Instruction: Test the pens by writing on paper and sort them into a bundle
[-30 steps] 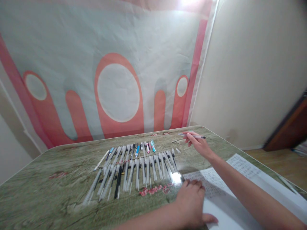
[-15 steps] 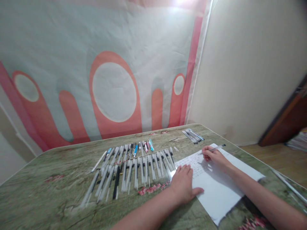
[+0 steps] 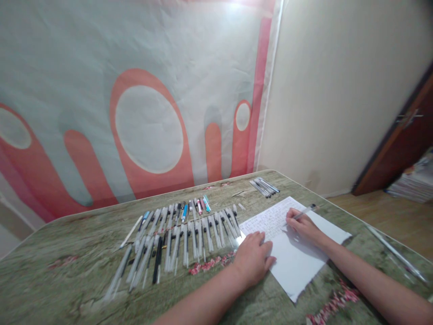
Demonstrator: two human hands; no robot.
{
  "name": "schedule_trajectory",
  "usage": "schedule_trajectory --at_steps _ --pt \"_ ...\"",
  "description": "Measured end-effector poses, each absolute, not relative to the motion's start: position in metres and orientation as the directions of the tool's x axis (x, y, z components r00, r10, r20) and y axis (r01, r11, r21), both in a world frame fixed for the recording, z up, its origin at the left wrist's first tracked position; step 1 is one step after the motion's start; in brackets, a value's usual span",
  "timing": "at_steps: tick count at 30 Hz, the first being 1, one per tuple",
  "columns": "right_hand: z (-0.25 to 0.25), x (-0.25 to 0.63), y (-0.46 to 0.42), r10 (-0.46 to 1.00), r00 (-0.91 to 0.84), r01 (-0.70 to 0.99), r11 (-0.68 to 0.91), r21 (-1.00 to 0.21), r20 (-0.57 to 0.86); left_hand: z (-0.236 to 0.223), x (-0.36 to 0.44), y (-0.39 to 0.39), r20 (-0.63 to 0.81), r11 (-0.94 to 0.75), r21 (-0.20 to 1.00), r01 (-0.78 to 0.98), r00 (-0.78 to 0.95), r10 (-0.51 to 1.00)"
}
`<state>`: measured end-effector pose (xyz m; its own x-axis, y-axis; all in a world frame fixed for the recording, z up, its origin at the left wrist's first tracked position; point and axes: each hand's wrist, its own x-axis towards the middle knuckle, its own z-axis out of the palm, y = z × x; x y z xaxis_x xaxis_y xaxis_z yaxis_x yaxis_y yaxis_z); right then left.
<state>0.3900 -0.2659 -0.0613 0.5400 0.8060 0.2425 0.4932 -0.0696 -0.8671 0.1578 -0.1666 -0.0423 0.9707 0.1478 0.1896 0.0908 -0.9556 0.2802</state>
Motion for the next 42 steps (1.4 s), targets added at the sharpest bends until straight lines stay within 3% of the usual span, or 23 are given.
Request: schedule_trajectory --at_steps 13,42 --pt "-0.0566 0.3895 -0.2706 0.845 0.428 0.605 -0.005 -0.796 0.32 -0.0415 0.1559 -0.1696 0.22 -0.967 0.242 0.081 0.966 0.135" --pt "-0.0552 0.3887 -0.2691 0.835 0.46 0.566 -0.014 -0.824 0.302 -0.0418 0.155 -0.1697 0.228 -0.965 0.247 0.084 0.963 0.142"
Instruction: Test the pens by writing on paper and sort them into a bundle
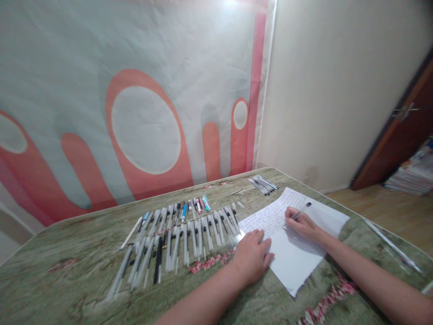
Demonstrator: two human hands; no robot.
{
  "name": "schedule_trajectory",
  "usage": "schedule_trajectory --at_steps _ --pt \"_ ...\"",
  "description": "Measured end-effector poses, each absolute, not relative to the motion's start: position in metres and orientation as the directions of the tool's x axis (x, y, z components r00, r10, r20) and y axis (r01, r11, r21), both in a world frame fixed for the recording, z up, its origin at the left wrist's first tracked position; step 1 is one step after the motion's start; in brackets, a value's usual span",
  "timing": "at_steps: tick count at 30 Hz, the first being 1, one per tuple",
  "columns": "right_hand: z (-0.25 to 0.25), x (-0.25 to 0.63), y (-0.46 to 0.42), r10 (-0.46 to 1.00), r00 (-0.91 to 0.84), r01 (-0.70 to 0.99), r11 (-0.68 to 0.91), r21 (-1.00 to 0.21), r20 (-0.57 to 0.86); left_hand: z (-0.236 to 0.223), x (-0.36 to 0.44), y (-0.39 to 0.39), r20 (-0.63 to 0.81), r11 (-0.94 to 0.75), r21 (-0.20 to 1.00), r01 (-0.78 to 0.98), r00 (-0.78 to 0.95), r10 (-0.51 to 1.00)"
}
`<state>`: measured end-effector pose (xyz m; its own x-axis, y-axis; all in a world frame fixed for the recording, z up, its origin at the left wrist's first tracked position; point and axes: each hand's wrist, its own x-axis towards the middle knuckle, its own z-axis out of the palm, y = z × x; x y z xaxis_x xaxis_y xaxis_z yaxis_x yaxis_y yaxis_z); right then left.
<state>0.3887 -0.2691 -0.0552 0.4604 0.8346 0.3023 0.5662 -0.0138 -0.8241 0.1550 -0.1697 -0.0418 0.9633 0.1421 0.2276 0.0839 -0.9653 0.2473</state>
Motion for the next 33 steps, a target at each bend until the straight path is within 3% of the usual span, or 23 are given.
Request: schedule_trajectory --at_steps 26,29,33 --pt "-0.057 0.39 -0.27 0.848 0.416 0.601 0.013 -0.799 0.328 -0.044 0.156 -0.169 0.243 -0.965 0.251 0.071 0.961 0.134" --pt "-0.06 0.393 -0.27 0.836 0.454 0.558 0.003 -0.83 0.308 -0.046 0.156 -0.168 0.25 -0.964 0.259 0.062 0.96 0.129" --pt "-0.066 0.4 -0.263 0.811 0.557 0.362 -0.042 -0.931 0.18 -0.046 0.155 -0.168 0.262 -0.96 0.278 0.047 0.957 0.122"
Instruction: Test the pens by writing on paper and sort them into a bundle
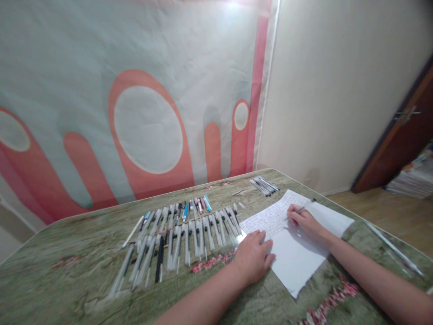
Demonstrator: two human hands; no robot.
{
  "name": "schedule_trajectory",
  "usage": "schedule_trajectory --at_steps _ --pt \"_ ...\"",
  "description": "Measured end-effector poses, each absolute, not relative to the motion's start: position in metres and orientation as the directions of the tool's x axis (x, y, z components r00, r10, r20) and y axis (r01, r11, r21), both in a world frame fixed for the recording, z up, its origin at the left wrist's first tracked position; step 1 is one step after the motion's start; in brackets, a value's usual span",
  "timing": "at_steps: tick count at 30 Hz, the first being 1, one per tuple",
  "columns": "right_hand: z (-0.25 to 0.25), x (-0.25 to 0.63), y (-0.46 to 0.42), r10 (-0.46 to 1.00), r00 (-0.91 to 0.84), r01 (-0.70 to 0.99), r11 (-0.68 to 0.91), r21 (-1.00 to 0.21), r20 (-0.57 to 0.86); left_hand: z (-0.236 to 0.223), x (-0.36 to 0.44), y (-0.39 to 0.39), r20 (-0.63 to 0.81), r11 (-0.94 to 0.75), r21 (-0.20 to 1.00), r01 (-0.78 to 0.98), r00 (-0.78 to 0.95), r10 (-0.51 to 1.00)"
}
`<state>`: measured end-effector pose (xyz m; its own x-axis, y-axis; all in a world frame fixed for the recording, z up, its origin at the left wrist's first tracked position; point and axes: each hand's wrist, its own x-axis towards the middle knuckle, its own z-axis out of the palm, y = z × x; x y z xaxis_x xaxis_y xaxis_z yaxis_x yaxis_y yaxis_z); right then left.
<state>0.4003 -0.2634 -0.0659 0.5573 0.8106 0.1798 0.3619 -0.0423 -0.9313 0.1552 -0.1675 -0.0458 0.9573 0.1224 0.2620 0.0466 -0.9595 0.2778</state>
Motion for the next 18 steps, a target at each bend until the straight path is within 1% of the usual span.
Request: schedule_trajectory --at_steps 3,6,8,11,13,15,18 --pt "-0.066 0.409 -0.247 0.791 0.607 0.224 -0.075 -0.972 0.079 -0.046 0.155 -0.168 0.261 -0.959 0.282 0.043 0.958 0.12" --pt "-0.06 0.416 -0.218 0.787 0.617 0.213 -0.139 -0.967 0.022 -0.046 0.155 -0.17 0.262 -0.958 0.283 0.039 0.958 0.117" --pt "-0.056 0.416 -0.194 0.783 0.621 0.212 -0.142 -0.967 0.022 -0.046 0.155 -0.172 0.261 -0.958 0.286 0.026 0.96 0.104" --pt "-0.052 0.406 -0.159 0.779 0.618 0.244 -0.067 -0.968 0.102 -0.045 0.154 -0.177 0.255 -0.958 0.287 -0.002 0.964 0.075" --pt "-0.054 0.395 -0.14 0.831 0.519 0.319 0.027 -0.948 0.198 -0.044 0.153 -0.18 0.252 -0.957 0.29 -0.005 0.965 0.071" --pt "-0.058 0.382 -0.129 0.872 0.381 0.451 0.116 -0.885 0.308 -0.043 0.152 -0.18 0.247 -0.956 0.295 -0.004 0.966 0.072" --pt "-0.063 0.365 -0.123 0.883 0.2 0.641 0.21 -0.738 0.425 -0.04 0.152 -0.177 0.227 -0.952 0.304 -0.021 0.973 0.051"
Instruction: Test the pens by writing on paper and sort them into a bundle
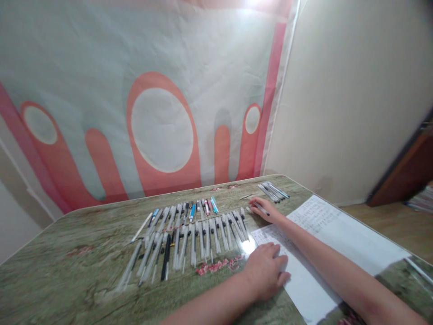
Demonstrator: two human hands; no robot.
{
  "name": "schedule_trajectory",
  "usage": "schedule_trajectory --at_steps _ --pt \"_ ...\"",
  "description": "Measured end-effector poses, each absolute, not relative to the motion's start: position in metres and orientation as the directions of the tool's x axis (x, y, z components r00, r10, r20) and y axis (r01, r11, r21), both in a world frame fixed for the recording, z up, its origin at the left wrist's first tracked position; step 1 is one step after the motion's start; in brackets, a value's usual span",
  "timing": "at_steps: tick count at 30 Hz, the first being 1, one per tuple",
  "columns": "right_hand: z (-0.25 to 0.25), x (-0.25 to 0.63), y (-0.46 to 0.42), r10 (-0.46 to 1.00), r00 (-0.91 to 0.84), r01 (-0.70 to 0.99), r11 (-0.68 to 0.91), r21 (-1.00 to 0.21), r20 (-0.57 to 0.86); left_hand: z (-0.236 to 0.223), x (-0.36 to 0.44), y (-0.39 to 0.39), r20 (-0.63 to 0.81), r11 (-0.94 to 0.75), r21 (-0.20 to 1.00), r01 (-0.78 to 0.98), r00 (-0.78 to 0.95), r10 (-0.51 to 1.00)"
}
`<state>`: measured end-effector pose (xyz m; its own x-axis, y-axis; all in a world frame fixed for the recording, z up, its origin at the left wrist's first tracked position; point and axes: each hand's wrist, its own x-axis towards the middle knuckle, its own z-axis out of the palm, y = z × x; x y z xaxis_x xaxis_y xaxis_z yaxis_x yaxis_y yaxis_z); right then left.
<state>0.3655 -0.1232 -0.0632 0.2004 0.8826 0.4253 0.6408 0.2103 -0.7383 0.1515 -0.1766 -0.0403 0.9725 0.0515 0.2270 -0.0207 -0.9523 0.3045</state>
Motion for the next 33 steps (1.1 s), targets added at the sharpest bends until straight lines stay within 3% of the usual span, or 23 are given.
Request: schedule_trajectory --at_steps 6,14,18,20,23,26,33 --pt "-0.063 0.355 -0.129 0.859 0.119 0.806 0.209 -0.554 0.498 -0.033 0.149 -0.155 0.251 -0.915 0.402 -0.01 0.963 0.099" --pt "-0.067 0.358 -0.126 0.898 -0.022 0.922 0.189 -0.339 0.44 -0.029 0.148 -0.123 0.383 -0.761 0.648 0.037 0.848 0.367" --pt "-0.068 0.354 -0.126 0.906 -0.052 0.942 0.184 -0.281 0.42 -0.033 0.155 -0.112 0.351 -0.564 0.826 0.011 0.773 0.529" --pt "-0.065 0.349 -0.126 0.894 -0.008 0.921 0.181 -0.345 0.449 -0.035 0.159 -0.108 0.249 -0.342 0.939 -0.028 0.741 0.624" --pt "-0.055 0.337 -0.128 0.859 0.121 0.784 0.225 -0.579 0.497 -0.037 0.164 -0.102 0.048 0.042 0.993 -0.114 0.689 0.724" --pt "-0.039 0.322 -0.134 0.878 0.144 0.575 0.301 -0.761 0.456 -0.036 0.164 -0.097 -0.092 0.294 0.936 -0.193 0.671 0.735" --pt "-0.032 0.301 -0.139 0.92 0.141 0.313 0.308 -0.898 0.365 -0.035 0.164 -0.093 -0.266 0.591 0.765 -0.256 0.71 0.652"
